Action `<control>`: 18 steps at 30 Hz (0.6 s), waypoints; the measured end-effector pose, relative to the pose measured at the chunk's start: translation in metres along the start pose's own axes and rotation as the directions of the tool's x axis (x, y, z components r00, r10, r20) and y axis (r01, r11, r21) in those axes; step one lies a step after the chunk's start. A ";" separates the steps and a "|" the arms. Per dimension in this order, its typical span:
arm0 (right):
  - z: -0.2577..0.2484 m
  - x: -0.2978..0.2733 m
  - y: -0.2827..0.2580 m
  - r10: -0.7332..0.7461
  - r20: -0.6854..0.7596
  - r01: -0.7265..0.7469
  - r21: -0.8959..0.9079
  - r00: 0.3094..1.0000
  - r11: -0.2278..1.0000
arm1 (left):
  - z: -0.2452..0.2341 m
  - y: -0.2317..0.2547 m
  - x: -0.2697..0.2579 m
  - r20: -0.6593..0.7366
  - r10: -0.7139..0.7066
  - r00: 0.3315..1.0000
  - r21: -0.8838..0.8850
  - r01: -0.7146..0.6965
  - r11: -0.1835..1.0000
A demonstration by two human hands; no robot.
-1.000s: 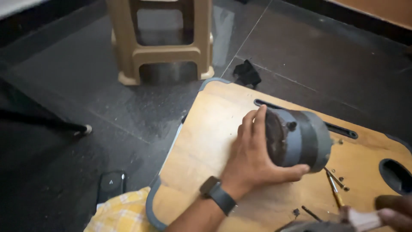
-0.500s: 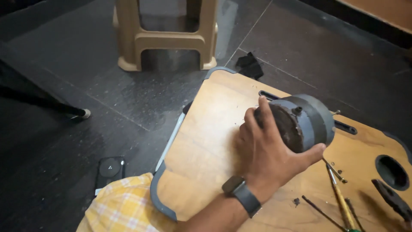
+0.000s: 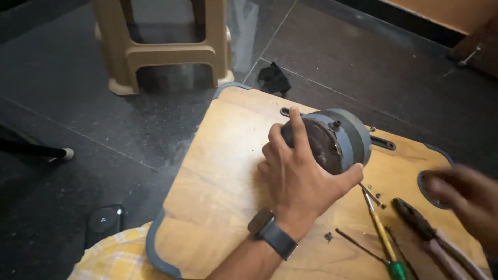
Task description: Repairing a fan motor by disassembling its housing and inspecting internal components.
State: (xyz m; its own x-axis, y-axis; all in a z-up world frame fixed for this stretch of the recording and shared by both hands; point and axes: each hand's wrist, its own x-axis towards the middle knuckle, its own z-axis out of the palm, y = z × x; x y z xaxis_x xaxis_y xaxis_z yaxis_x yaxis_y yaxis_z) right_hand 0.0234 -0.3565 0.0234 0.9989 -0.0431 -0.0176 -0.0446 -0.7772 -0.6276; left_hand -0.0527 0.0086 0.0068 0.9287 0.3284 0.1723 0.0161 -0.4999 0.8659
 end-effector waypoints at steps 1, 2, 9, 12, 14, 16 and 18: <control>0.033 -0.009 -0.043 0.038 -0.006 -0.038 0.012 0.999 0.999 | 0.001 0.002 0.000 -0.002 0.009 1.000 0.006 -0.009 1.000; 0.058 -0.023 -0.091 0.074 -0.013 -0.074 0.027 0.997 0.997 | 0.001 0.004 0.000 -0.006 0.020 1.000 0.013 -0.019 1.000; 0.103 0.009 -0.122 0.137 0.160 -0.207 0.601 0.978 0.772 | 0.002 0.007 -0.003 -0.013 0.043 0.999 0.128 -0.041 0.991; 0.104 0.016 -0.110 0.076 0.230 -0.224 0.735 0.970 0.640 | 0.003 0.012 -0.001 -0.013 0.032 0.999 0.090 -0.031 0.995; 0.103 0.016 -0.111 0.067 0.246 -0.236 0.763 0.967 0.602 | 0.006 0.014 -0.001 -0.024 0.046 0.999 0.092 -0.043 0.995; 0.104 0.008 -0.129 0.089 0.236 -0.240 0.749 0.968 0.618 | 0.007 0.015 0.001 -0.034 0.056 0.998 0.106 -0.052 0.993; 0.104 0.005 -0.137 0.107 0.228 -0.243 0.734 0.968 0.634 | 0.008 0.016 0.002 -0.048 0.066 0.997 0.121 -0.060 0.991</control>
State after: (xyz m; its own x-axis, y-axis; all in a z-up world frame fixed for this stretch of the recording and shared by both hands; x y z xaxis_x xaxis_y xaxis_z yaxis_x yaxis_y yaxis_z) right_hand 0.0362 -0.1848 0.0284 0.9650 0.0180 -0.2617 -0.2613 -0.0214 -0.9650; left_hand -0.0473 -0.0054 0.0169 0.9090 0.3324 0.2514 0.0051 -0.6121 0.7908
